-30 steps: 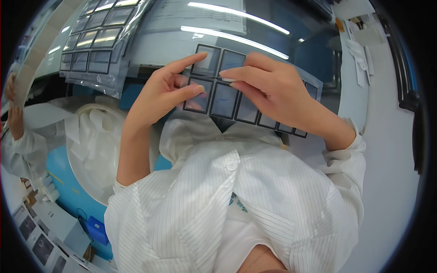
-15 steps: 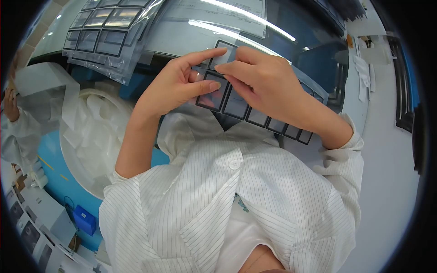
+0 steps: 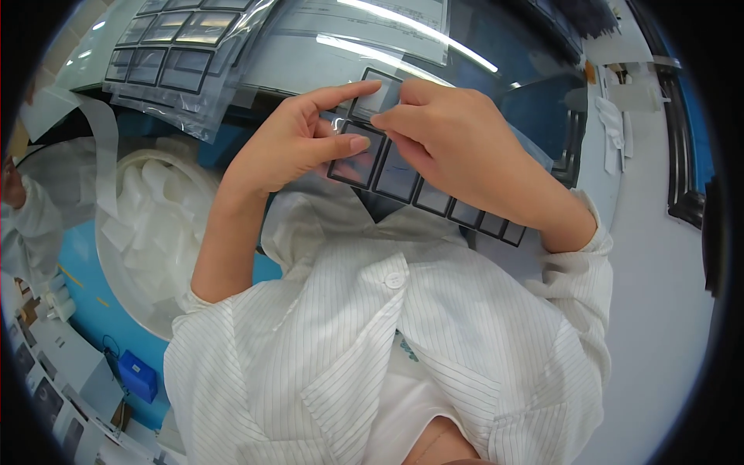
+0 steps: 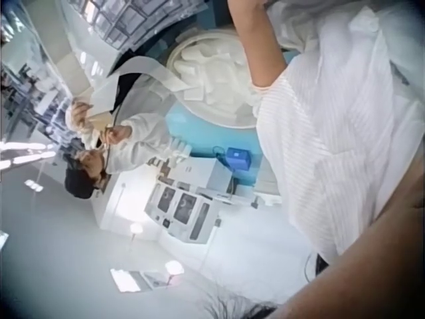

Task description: The person is cleaning and inspecting small electronic components within a grid tray using a cloth and tweezers.

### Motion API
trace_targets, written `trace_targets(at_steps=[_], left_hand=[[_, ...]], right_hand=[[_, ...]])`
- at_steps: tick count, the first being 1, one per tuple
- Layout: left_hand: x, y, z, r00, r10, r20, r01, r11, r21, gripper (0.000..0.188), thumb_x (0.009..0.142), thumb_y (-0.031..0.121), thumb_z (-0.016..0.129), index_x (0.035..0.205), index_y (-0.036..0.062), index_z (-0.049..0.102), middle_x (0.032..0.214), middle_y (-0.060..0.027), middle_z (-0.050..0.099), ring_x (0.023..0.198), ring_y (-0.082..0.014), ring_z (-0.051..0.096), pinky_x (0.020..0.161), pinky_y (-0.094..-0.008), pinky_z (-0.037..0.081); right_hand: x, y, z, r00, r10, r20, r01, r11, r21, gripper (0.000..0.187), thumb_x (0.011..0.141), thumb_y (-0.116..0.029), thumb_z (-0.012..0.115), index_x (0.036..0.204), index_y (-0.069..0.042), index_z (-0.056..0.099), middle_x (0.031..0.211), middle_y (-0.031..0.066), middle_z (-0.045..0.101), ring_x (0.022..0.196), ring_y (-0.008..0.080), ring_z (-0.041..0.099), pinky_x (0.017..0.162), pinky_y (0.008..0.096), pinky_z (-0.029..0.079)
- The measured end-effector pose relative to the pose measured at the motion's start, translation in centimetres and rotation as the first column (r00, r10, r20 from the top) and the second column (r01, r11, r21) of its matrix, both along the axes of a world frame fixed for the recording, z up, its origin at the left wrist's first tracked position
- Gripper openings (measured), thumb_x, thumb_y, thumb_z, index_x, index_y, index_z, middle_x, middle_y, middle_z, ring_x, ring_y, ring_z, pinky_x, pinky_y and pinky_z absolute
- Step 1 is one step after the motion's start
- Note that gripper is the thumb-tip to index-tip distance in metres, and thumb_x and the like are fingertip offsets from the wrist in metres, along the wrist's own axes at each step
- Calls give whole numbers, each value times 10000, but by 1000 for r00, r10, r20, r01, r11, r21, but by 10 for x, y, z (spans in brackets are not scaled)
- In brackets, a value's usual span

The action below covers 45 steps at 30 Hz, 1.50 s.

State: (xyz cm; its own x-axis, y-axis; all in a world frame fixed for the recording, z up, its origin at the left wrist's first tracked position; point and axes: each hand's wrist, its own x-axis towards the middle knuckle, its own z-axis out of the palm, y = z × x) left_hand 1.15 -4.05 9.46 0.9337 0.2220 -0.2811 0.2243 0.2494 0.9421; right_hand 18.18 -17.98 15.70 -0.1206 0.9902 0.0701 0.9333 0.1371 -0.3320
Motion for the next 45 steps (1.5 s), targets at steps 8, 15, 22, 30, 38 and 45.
trace_targets(at_steps=[8, 15, 22, 30, 38, 45], left_hand=[[1, -1, -1, 999, 38, -4, -38, 999, -19, 667, 843, 114, 737, 1450, 91, 460, 765, -68, 729, 591, -39, 642, 495, -153, 392], [2, -2, 4, 998, 49, -28, -49, 999, -15, 685, 838, 123, 736, 1458, 86, 446, 769, -75, 728, 591, -53, 652, 483, -156, 386], [0, -2, -2, 999, 29, -21, -29, 1000, -2, 701, 827, 124, 743, 1458, 75, 443, 759, -58, 720, 589, -51, 644, 489, -152, 385], [3, 0, 1, 998, 40, -53, -36, 997, 66, 698, 833, 56, 710, 1468, 62, 422, 771, -64, 720, 618, -51, 649, 521, -140, 431], [7, 1, 0, 997, 63, -37, -63, 998, 2, 691, 838, 63, 719, 1467, 88, 433, 810, -76, 726, 637, -58, 658, 483, -150, 396], [-4, -26, 12, 991, -131, 10, 121, 940, 319, 721, 792, -1, 727, 1451, 85, 447, 802, -42, 728, 646, -83, 667, 536, -208, 472]], right_hand=[[14, -33, 6, 997, -72, -22, 71, 996, -45, 185, 778, -4, 709, 956, -50, 725, 779, 80, 576, 645, 241, 601, 568, 329, 466], [27, -59, 14, 991, -136, -1, 136, 987, -86, 202, 757, 16, 724, 946, -55, 733, 750, 68, 568, 612, 217, 578, 548, 312, 449], [42, -100, 23, 976, -208, 62, 214, 969, -122, 193, 726, 13, 735, 909, -50, 743, 726, 58, 550, 595, 215, 565, 537, 303, 444], [63, -137, 29, 958, -248, 141, 273, 942, -197, 156, 732, 21, 719, 877, -35, 738, 738, 70, 571, 641, 235, 587, 564, 330, 462], [87, -184, 57, 833, -450, 323, 542, 783, -306, 76, 760, 50, 676, 818, 2, 668, 774, 115, 591, 706, 297, 586, 649, 349, 466], [69, -175, 24, 753, -640, -151, 613, 766, -193, 253, 792, -70, 760, 952, -27, 569, 831, 56, 575, 644, 199, 488, 616, 309, 427]])
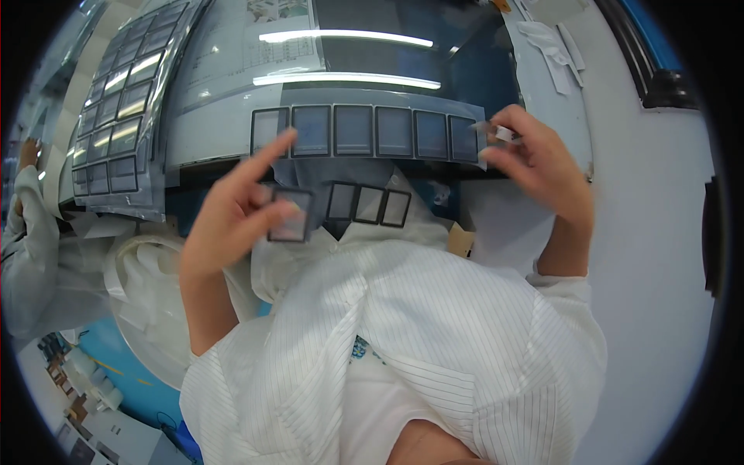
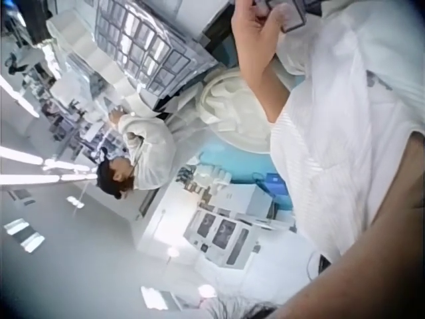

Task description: The person is cleaning and inspecting small electronic components within a grid tray using a cloth and tweezers.

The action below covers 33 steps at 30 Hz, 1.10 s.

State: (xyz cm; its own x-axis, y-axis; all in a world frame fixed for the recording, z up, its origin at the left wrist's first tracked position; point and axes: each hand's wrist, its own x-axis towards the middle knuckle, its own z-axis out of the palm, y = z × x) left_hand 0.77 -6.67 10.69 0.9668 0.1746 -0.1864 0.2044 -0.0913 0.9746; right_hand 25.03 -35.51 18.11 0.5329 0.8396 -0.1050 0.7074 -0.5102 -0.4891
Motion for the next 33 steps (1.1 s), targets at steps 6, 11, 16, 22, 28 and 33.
trace_targets(at_steps=[6, 11, 16, 22, 28, 33], left_hand=[[-1, -6, 75, 873, -432, 226, 319, 857, 405, 433, 712, -44, 740, 1137, 24, 690, 877, -124, 733, 698, -215, 708, 608, -272, 532], [-7, 20, 83, 935, -85, 343, 7, 974, 224, 307, 762, -46, 729, 1067, -43, 686, 875, -104, 738, 757, -176, 718, 696, -241, 557], [36, 31, 66, 993, 114, 29, -115, 993, 28, 263, 865, -10, 656, 1127, -36, 649, 898, -100, 722, 766, -123, 688, 635, -212, 509], [61, 11, 39, 932, 335, 141, -298, 482, 824, 457, 793, 208, 788, 1200, 54, 647, 1114, -119, 657, 792, -222, 650, 731, -339, 511], [57, -11, 37, 963, -251, 99, -20, 298, 954, 662, 751, 221, 782, 1353, 96, 538, 1365, -156, 530, 1296, -367, 451, 1066, -437, 380], [62, 11, 39, 963, -268, -9, 132, 444, 886, 551, 851, 146, 684, 1371, 97, 510, 1376, -154, 531, 1241, -374, 507, 1019, -421, 435]], right_hand=[[-34, 20, -41, 792, 272, -546, -182, 960, 214, 631, 606, -263, 920, 1149, -70, 664, 1109, 16, 698, 670, 92, 596, 686, 231, 515], [-17, 12, -35, 812, 342, -473, -349, 934, 75, 296, 714, -182, 851, 939, -37, 724, 813, 46, 715, 704, 146, 656, 670, 253, 514], [39, 15, -12, 921, 240, -306, -162, 952, 260, 195, 782, -122, 790, 927, -18, 713, 764, 33, 683, 636, 108, 580, 583, 256, 429], [59, 16, -7, 993, 83, -78, -80, 996, 39, 266, 804, -210, 775, 977, -22, 699, 786, 80, 651, 695, 150, 551, 622, 294, 431], [36, -4, -7, 955, -292, -49, 283, 949, -140, 445, 815, -326, 764, 1094, -17, 605, 668, 104, 652, 604, 208, 632, 614, 318, 466], [28, -12, -10, 781, -358, -512, 350, 929, -117, 658, 832, -384, 756, 1326, -36, 496, 704, 72, 685, 588, 130, 617, 522, 264, 439]])
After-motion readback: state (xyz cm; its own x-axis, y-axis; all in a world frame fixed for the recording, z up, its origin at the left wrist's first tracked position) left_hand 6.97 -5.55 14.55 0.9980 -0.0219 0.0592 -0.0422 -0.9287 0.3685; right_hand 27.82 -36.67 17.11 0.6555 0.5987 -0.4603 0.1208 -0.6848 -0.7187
